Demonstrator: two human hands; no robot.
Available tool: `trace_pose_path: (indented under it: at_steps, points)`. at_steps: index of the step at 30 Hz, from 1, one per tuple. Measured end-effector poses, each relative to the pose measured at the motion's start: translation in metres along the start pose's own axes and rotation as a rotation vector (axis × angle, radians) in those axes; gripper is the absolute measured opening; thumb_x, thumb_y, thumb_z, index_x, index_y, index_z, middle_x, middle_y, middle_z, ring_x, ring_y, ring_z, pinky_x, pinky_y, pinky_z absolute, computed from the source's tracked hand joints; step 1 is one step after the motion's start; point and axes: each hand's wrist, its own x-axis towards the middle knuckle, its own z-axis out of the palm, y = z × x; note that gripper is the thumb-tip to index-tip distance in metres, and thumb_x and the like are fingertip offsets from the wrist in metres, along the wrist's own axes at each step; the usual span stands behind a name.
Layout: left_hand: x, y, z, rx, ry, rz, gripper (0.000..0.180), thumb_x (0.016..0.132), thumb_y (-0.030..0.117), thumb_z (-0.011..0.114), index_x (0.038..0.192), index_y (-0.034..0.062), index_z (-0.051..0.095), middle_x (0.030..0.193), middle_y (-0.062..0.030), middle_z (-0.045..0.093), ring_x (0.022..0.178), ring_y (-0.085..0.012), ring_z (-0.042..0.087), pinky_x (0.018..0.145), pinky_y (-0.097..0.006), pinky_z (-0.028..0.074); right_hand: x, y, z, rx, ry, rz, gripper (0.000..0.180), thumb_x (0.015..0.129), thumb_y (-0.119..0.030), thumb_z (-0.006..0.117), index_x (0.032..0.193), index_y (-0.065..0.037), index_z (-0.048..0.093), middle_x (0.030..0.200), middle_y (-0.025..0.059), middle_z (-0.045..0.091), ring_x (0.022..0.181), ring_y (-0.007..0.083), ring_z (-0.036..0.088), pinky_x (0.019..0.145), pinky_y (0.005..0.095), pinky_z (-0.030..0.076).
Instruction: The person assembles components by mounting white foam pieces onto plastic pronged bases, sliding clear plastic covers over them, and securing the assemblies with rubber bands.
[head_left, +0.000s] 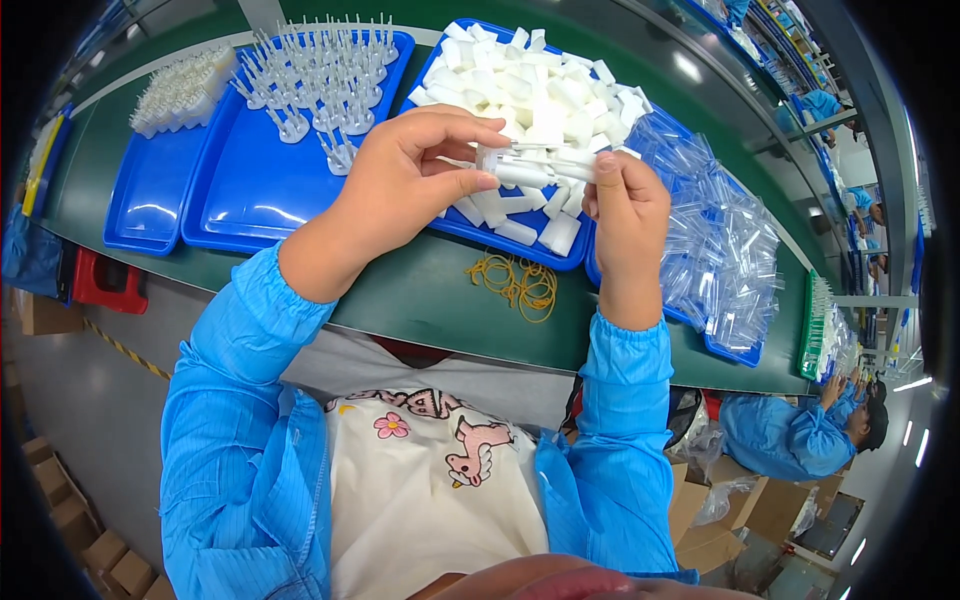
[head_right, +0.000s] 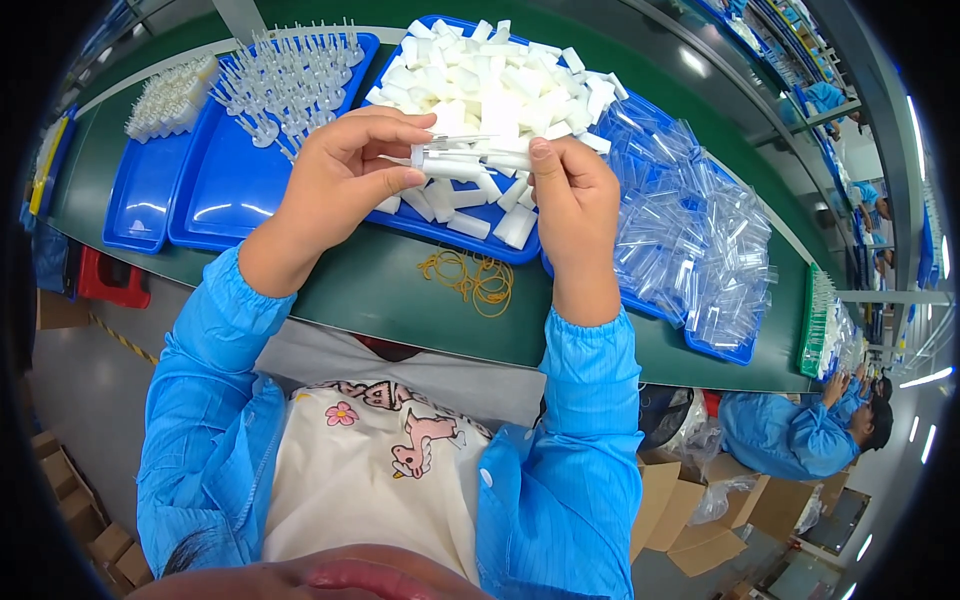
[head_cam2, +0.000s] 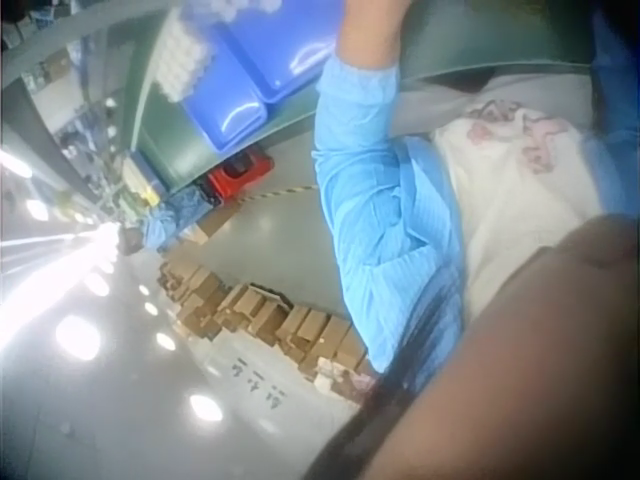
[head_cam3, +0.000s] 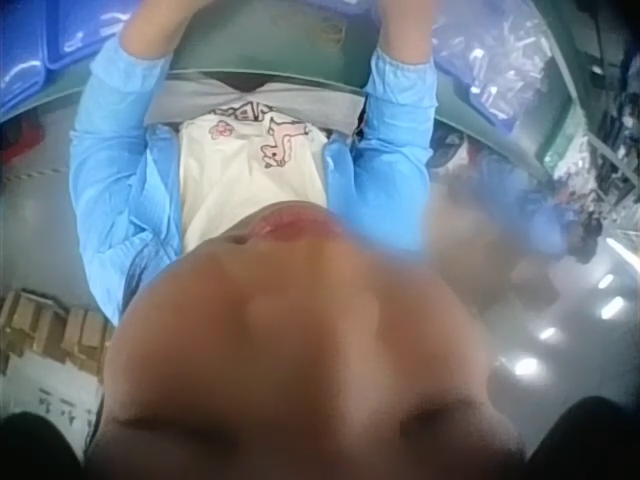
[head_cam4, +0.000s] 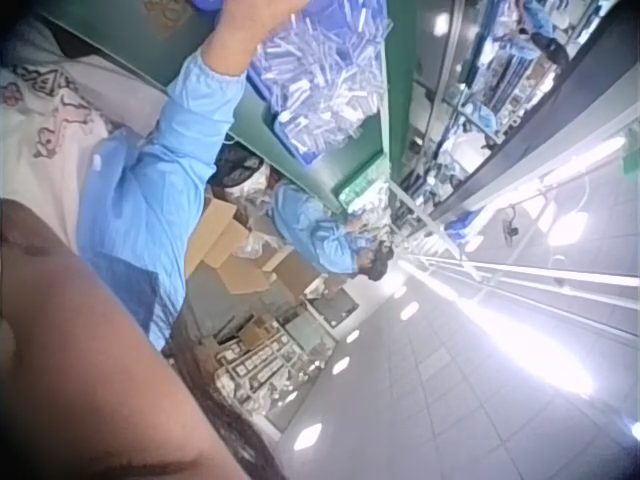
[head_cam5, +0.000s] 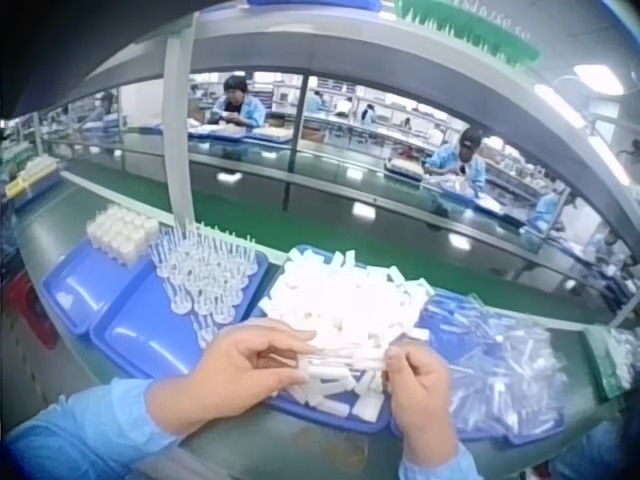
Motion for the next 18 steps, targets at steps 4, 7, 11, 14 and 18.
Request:
trace_pose_path:
  at_steps: [4, 7, 11, 14, 18]
  points:
    - [-0.002, -0.002, 0.003, 0.063, -0.017, 0.030, 0.033, 0.078, -0.008, 0.070, 0.110, 0.0028, 0.069, 0.120, -0.0101, 0.062, 0.099, -0.0154, 0.062, 0.085, -0.026, 0.056, -0.003, -0.004, 0.004, 0.007, -0.069, 0.008, 0.029, 0.097, -0.021, 0.063, 0.078, 0.001, 0.064, 0.069, 0.0007, 0.055, 0.064, 0.0071, 0.047, 0.057, 0.0236, 0.037]
    - [-0.003, 0.001, 0.006, 0.100, -0.027, 0.038, 0.033, 0.078, -0.008, 0.070, 0.109, 0.0030, 0.070, 0.120, -0.0097, 0.062, 0.098, -0.0151, 0.063, 0.083, -0.025, 0.056, -0.007, -0.007, 0.010, -0.038, -0.093, -0.075, 0.025, 0.095, -0.018, 0.065, 0.081, 0.002, 0.065, 0.071, 0.0023, 0.056, 0.068, 0.0082, 0.048, 0.060, 0.0244, 0.037]
    - [-0.005, 0.000, 0.008, 0.161, -0.063, 0.082, 0.032, 0.078, -0.008, 0.071, 0.107, 0.0033, 0.070, 0.120, -0.0099, 0.062, 0.095, -0.0148, 0.064, 0.081, -0.025, 0.057, -0.012, -0.005, 0.021, -0.126, -0.100, -0.149, 0.020, 0.092, -0.015, 0.068, 0.083, 0.003, 0.068, 0.076, 0.0033, 0.057, 0.070, 0.0091, 0.049, 0.062, 0.0251, 0.038]
    - [-0.004, -0.002, 0.007, 0.190, -0.102, 0.089, 0.033, 0.078, -0.008, 0.071, 0.109, 0.0042, 0.069, 0.121, -0.0101, 0.061, 0.094, -0.0143, 0.064, 0.081, -0.025, 0.057, -0.012, -0.005, 0.021, -0.192, -0.120, -0.128, 0.017, 0.091, -0.014, 0.069, 0.086, 0.002, 0.069, 0.079, 0.0026, 0.057, 0.072, 0.0091, 0.049, 0.063, 0.0246, 0.039]
    - [-0.002, -0.004, 0.003, 0.127, -0.039, 0.023, 0.035, 0.080, -0.008, 0.069, 0.113, 0.0038, 0.067, 0.125, -0.0106, 0.059, 0.095, -0.0146, 0.064, 0.081, -0.026, 0.057, -0.006, -0.007, 0.020, 0.015, -0.038, -0.034, 0.016, 0.093, -0.016, 0.067, 0.090, 0.000, 0.069, 0.084, 0.0020, 0.060, 0.075, 0.0085, 0.052, 0.065, 0.0232, 0.040]
